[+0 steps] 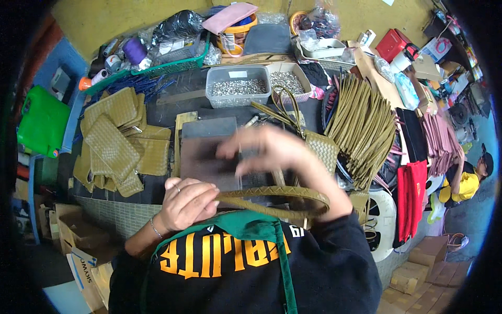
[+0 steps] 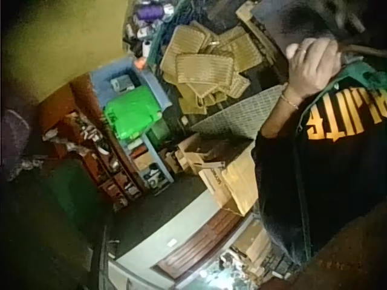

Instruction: The person attaches straps to woven pouches by looping the woven straps, inserting metal fasteners into them by hand, and securing the straps to the pouches.

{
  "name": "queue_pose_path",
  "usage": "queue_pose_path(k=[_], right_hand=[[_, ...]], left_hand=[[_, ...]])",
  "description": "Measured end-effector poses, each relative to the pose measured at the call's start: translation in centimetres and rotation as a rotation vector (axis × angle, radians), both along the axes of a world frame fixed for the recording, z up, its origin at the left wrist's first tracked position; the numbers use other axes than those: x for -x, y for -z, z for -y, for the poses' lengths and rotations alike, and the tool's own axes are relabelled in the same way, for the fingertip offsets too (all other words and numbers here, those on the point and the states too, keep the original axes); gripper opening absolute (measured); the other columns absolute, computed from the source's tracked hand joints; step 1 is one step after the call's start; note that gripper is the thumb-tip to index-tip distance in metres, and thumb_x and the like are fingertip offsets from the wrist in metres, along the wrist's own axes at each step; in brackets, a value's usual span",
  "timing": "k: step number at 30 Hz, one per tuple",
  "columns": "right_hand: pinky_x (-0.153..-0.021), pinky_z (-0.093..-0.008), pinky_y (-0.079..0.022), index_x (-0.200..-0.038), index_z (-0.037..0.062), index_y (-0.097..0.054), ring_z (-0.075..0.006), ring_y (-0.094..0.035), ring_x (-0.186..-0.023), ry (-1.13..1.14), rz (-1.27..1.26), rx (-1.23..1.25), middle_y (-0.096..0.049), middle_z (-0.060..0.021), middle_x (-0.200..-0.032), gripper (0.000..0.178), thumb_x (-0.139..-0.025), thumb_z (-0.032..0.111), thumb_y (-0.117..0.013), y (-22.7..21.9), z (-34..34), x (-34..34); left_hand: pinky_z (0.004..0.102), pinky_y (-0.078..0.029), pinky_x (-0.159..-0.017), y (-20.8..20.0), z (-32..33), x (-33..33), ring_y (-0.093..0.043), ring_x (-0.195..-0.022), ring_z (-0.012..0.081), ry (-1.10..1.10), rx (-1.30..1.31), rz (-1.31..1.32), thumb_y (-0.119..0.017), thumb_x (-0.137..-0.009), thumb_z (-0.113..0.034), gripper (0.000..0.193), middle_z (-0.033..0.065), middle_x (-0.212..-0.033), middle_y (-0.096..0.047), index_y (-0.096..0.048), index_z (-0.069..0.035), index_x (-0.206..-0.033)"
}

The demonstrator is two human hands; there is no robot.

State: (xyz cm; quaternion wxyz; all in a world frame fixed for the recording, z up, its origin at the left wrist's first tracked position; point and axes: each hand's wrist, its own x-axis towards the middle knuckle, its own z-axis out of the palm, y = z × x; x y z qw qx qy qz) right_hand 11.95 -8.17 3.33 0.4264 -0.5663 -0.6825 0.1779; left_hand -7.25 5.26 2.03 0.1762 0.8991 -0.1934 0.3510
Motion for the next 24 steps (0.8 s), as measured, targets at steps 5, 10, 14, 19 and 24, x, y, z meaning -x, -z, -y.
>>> queue_pose_path(k=[5,10,14,19,24], right_hand=[[-0.062,-0.0338,-0.046,-0.076,0.0051,-0.062,-0.0276,-0.059,-0.067,0.675,0.393,0.282,-0.060,-0.0148,-0.074,0.015,-0.068,0.016,-0.058,7.9,-8.2,-15.5],[-0.066,-0.0387,-0.046,-0.073,0.0045,-0.064,-0.0320,-0.058,-0.075,0.346,0.849,0.737,-0.060,-0.0159,-0.077,0.023,-0.067,0.020,-0.048,15.2,-13.9,-19.0],[-0.063,-0.0359,-0.046,-0.076,0.0123,-0.066,-0.0285,-0.059,-0.070,0.281,0.759,0.742,-0.061,-0.0138,-0.076,0.020,-0.065,0.016,-0.049,16.8,-14.4,-19.9],[-0.064,-0.0340,-0.046,-0.072,0.0139,-0.066,-0.0262,-0.059,-0.069,0.515,0.659,0.661,-0.061,-0.0112,-0.072,0.014,-0.062,0.014,-0.057,15.2,-12.6,-19.8],[-0.070,-0.0334,-0.046,-0.076,0.0116,-0.065,-0.0283,-0.059,-0.073,0.739,0.334,0.440,-0.061,-0.0129,-0.079,0.016,-0.065,0.022,-0.060,13.9,-11.0,-19.1]], left_hand=[[0.0267,-0.029,-0.064,-1.0,0.7,0.1,-0.054,-0.074,0.0115,0.027,-0.054,-0.025,-0.065,-0.065,-0.017,0.029,0.0013,-0.091,-0.056,-0.059,-0.006,-0.091],[0.0254,-0.032,-0.065,-0.7,-0.4,0.6,-0.056,-0.070,0.0148,-0.126,-0.014,-0.057,-0.065,-0.065,-0.014,0.021,0.0038,-0.086,-0.058,-0.060,-0.005,-0.083],[0.0263,-0.030,-0.064,-0.3,-0.7,0.8,-0.054,-0.075,0.0124,-0.145,-0.009,-0.070,-0.066,-0.064,-0.018,0.031,0.0011,-0.093,-0.056,-0.058,-0.006,-0.091],[0.0274,-0.030,-0.064,-0.2,-0.6,-0.2,-0.054,-0.076,0.0119,-0.103,-0.018,-0.093,-0.065,-0.065,-0.018,0.031,0.0005,-0.093,-0.055,-0.057,-0.007,-0.093],[0.0272,-0.031,-0.067,-0.1,-0.8,-0.2,-0.053,-0.076,0.0122,-0.069,-0.017,-0.101,-0.066,-0.064,-0.019,0.032,-0.0001,-0.093,-0.056,-0.058,-0.008,-0.094]])
